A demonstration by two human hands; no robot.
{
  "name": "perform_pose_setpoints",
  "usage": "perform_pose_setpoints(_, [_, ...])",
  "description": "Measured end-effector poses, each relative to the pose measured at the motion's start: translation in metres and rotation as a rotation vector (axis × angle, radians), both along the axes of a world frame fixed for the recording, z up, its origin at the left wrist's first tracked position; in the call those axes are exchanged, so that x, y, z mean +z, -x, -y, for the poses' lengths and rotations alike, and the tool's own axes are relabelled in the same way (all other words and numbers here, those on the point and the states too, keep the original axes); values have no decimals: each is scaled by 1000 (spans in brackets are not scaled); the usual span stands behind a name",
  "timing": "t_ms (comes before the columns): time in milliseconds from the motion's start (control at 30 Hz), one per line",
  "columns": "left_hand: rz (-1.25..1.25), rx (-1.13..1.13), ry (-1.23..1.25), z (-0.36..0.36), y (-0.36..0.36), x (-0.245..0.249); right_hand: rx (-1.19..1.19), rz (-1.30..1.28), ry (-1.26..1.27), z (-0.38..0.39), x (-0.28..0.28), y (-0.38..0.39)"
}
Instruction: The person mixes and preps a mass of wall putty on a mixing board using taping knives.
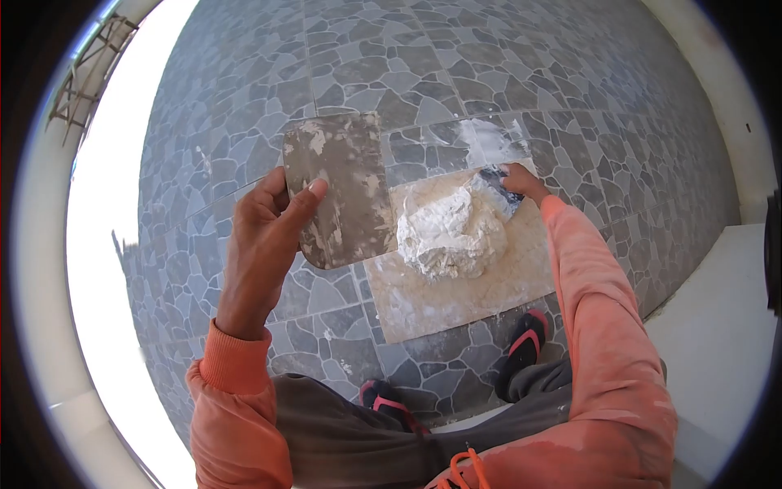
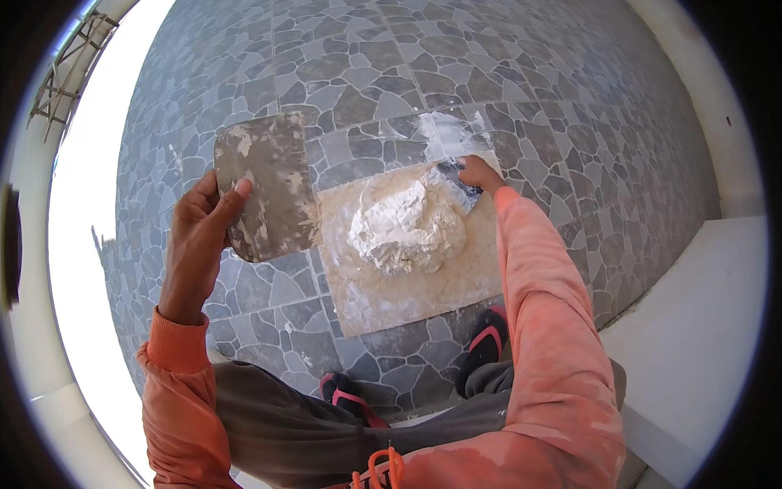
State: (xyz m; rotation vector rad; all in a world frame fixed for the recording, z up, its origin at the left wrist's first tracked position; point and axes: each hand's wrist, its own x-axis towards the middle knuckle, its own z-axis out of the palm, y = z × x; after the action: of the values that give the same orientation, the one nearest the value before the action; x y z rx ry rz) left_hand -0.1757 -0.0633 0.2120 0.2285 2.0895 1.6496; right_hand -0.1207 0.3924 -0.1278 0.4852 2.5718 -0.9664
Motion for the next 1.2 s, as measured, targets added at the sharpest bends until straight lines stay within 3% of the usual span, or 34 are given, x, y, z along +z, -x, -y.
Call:
perform_pose_setpoints(67, [-2, -6, 1, -3, 0, -1, 161, -36, 50, 10, -7, 10])
perform_pose_setpoints(100, [-8, -15, 1, -5, 1, -3, 218, -2, 19, 19, 19, 12])
perform_pose_setpoints(200, [-24, -79, -8, -9, 8, -8, 249, 19, 222, 28, 50, 9])
perform_pose_setpoints(300, [-26, -122, -57, -20, 12, -11, 291, -144, 171, 42, 58, -1])
perform_pose_setpoints(500, [-45, -244, -96, -54, 19, -19, 398, 32, -230, 104, 121, -30])
perform_pose_setpoints(767, [-92, -266, -162, -98, 22, -23, 586, -214, -556, 203, 103, -107])
perform_pose_setpoints(867, [-136, -280, -151, -104, 26, -29, 615, -209, -553, 211, 111, -122])
perform_pose_setpoints(900, [-135, -281, -139, -104, 26, -27, 581, -211, -498, 204, 114, -121])
perform_pose_setpoints(1067, [-92, -259, -239, -94, 21, -19, -71, -36, -218, 136, 158, -90])
perform_pose_setpoints(1200, [-57, -262, -194, -70, 14, -6, -264, -63, -248, 38, 101, -85])
